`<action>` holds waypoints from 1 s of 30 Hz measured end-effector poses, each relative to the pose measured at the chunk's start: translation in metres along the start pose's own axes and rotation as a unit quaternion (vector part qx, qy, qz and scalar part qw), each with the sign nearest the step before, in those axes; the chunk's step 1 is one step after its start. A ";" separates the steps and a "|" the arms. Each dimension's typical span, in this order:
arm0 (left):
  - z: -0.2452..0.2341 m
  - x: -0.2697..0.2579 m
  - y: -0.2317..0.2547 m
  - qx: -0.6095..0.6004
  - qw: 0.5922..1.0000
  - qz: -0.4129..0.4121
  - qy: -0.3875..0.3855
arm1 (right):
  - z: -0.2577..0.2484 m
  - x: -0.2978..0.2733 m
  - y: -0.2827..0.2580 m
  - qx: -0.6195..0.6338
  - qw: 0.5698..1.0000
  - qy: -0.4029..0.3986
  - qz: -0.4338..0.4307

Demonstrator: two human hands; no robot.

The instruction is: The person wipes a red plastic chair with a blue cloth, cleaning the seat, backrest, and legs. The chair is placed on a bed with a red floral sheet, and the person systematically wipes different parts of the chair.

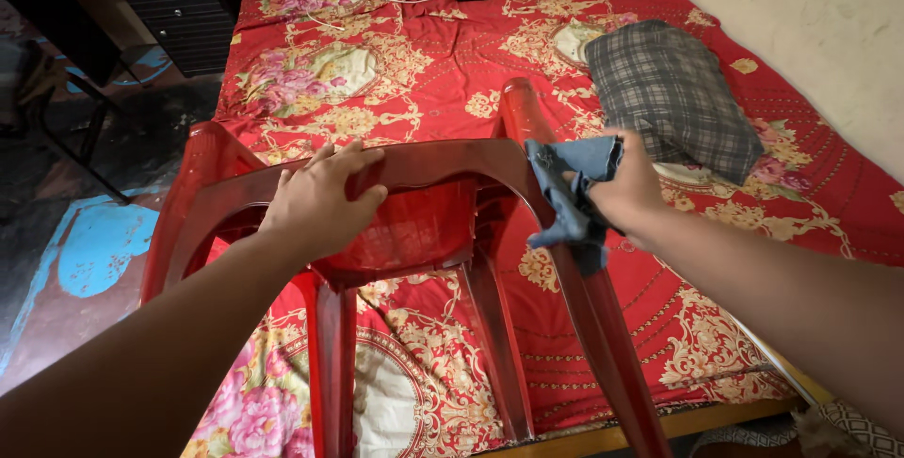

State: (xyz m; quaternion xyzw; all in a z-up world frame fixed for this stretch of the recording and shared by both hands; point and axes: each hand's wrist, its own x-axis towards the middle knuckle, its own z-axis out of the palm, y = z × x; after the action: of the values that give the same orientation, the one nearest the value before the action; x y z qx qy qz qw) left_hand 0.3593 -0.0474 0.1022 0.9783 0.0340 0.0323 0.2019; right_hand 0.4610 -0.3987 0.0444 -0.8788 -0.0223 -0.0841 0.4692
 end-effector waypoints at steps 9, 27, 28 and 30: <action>0.013 -0.011 0.017 0.056 0.998 -0.031 -0.029 | 0.020 -0.003 0.035 -0.209 0.930 -0.156 -0.259; 0.013 -0.022 0.044 0.101 0.993 -0.027 -0.052 | 0.053 0.063 0.031 0.322 0.878 -0.282 0.216; 0.013 -0.022 0.044 0.099 0.994 -0.024 -0.050 | 0.059 0.075 0.036 0.313 0.883 -0.283 0.204; 0.013 -0.022 0.043 0.095 0.994 -0.017 -0.047 | 0.066 0.102 0.055 0.296 0.894 -0.286 0.178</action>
State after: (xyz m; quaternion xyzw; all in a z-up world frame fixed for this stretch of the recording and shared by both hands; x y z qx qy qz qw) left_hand 0.3407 -0.0939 0.1059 0.9927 0.0436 -0.0202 0.1103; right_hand 0.5760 -0.3787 -0.0200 -0.6745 -0.0225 0.2662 0.6882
